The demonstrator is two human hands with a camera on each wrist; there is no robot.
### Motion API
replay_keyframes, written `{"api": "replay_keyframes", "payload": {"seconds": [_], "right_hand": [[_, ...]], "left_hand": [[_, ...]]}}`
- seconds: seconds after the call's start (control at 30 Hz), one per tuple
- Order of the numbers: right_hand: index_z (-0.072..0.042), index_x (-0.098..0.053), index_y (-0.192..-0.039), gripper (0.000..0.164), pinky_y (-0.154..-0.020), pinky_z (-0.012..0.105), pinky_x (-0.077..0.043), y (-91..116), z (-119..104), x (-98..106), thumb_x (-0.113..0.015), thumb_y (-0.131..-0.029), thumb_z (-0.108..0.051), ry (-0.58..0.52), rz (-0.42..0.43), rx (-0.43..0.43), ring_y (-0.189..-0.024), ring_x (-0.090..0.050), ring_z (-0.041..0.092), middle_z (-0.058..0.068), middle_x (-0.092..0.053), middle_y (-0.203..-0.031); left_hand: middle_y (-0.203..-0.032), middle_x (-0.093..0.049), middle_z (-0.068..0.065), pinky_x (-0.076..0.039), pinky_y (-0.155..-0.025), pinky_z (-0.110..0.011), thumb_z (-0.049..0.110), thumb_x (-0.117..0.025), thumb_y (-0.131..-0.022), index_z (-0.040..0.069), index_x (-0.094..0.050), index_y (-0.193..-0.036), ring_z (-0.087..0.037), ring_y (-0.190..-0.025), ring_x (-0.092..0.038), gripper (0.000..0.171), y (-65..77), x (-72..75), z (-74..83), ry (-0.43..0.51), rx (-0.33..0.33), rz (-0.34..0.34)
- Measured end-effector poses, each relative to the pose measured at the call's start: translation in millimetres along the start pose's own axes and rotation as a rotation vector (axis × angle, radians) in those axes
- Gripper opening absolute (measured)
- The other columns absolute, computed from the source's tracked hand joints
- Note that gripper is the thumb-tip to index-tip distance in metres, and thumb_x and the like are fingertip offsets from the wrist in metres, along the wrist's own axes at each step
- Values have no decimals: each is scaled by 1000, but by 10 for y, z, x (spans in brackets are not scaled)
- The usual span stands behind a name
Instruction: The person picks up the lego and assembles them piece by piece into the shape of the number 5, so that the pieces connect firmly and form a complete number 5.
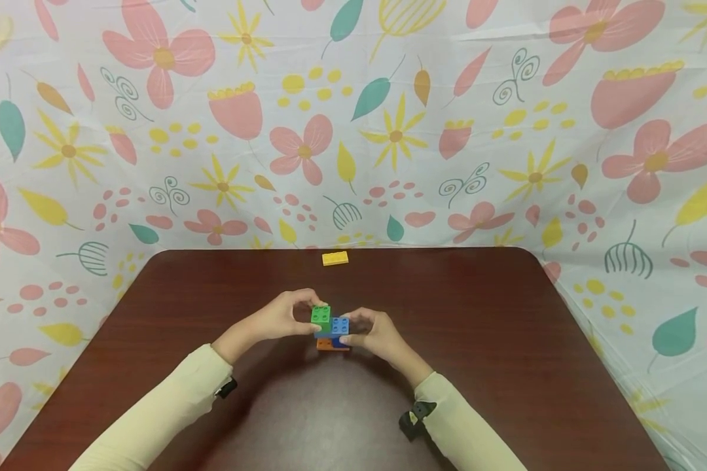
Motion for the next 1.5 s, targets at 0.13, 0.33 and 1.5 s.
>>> {"api": "replay_keyframes", "payload": {"seconds": [0.13, 0.33, 1.5], "right_hand": [[-2, -66, -108, 33, -76, 28, -54, 2, -15, -3, -80, -79, -10, 9, 4, -2, -94, -66, 23, 13, -69, -106], [-1, -65, -110, 33, -75, 27, -54, 36, -100, -27, -78, -80, -8, -4, -3, -12, -96, -66, 27, 15, -69, -106], [-2, -66, -110, 34, -78, 29, -53, 2, -25, 28, -79, -80, -13, 34, -28, -44, -94, -66, 25, 13, -69, -103]], "left_hand": [[-94, -64, 2, -51, -88, -47, 14, -80, -80, 13, -65, -106, -20, -95, -61, 30, -24, 12, -18, 9, 28, -6], [-95, -64, -1, -54, -83, -39, 11, -79, -80, 11, -65, -107, -19, -96, -61, 30, 10, 9, 27, 34, 48, 2], [-113, -66, -7, -53, -85, -43, 13, -79, -81, 11, -67, -120, -22, -101, -62, 41, 171, -347, -233, 602, 291, 304]]}}
Point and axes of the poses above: each hand's wrist, its own y-axis away from the middle knuckle, its own x-axis out of the back of the hand, z = x × y, the point moved 2 cm from there along -y, towards the middle knuckle
